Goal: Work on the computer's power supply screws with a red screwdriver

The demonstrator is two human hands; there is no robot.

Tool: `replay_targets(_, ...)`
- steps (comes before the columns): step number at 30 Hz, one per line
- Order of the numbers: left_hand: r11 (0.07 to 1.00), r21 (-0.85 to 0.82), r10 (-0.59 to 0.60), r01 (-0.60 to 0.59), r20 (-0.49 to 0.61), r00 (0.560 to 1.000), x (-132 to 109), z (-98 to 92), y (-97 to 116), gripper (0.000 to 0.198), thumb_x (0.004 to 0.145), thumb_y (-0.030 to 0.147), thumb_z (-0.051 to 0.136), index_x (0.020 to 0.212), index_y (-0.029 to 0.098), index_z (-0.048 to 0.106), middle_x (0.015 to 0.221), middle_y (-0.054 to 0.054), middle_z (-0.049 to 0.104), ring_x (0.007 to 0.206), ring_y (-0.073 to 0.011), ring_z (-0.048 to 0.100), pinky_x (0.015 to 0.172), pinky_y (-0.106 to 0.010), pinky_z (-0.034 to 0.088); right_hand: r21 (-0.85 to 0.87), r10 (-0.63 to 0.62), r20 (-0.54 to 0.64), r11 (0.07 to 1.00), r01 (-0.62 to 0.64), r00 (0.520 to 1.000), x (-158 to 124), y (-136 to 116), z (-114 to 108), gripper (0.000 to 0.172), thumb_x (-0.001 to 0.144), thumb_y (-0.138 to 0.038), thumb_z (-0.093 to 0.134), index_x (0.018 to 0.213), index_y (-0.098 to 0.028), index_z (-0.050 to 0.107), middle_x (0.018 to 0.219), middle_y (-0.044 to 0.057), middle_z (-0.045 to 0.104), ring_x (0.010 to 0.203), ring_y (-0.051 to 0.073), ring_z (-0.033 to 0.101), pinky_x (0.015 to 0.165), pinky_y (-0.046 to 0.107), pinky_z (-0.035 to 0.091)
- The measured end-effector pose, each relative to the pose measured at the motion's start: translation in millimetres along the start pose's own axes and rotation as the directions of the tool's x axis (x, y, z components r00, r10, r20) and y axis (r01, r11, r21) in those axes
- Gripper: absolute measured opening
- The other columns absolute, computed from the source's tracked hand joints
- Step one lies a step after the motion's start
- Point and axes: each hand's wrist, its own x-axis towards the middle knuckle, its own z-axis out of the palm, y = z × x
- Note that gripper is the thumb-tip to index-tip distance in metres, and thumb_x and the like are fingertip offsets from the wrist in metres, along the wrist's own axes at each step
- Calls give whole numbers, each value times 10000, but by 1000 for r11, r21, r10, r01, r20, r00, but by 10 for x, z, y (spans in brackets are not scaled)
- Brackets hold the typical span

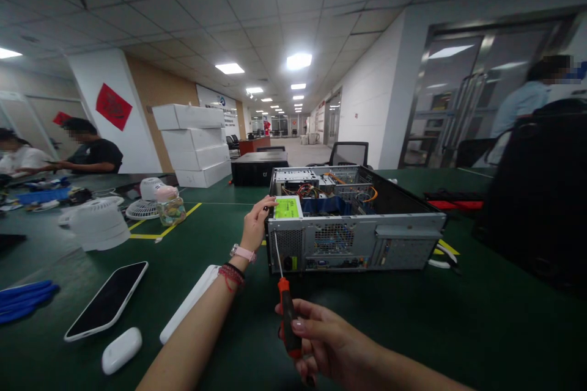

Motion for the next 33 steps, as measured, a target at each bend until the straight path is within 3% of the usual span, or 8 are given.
replay_targets(10,1000,-6,5,-5,-2,1000,1,0,-7,316,858,290,374,882,178,669,1169,-72,641,1212,-206,504,1077,-398,331,-80,-57,-7,995,56,998,-30,-53,23,429,660,-300,693,1031,-168,522,761,-14,579,507,46,497,486,201,325)
replay_targets(15,1000,-11,4,-4,0,1000,0,1,-6,321,856,304,378,886,169,667,1170,-81,639,1214,-212,502,1073,-398,335,-101,-77,27,992,79,997,-15,-41,-2,439,679,-304,671,1075,-165,543,878,31,600,565,63,530,507,209,345)
replay_targets(26,1000,-3,8,-8,-4,1000,6,3,-17,328,872,322,373,890,176,667,1163,-72,645,1211,-205,507,1070,-389,341,-81,-34,114,996,43,993,-46,-76,17,498,725,-344,655,1184,-207,520,1035,66,598,629,77,539,580,236,368)
replay_targets(33,1000,-20,10,-10,-11,1000,6,6,-43,310,869,294,384,894,177,669,1162,-71,645,1207,-198,509,1074,-380,337,29,15,99,999,-18,995,-31,-48,44,529,693,-294,677,1187,-193,517,988,60,606,649,84,532,616,252,350)
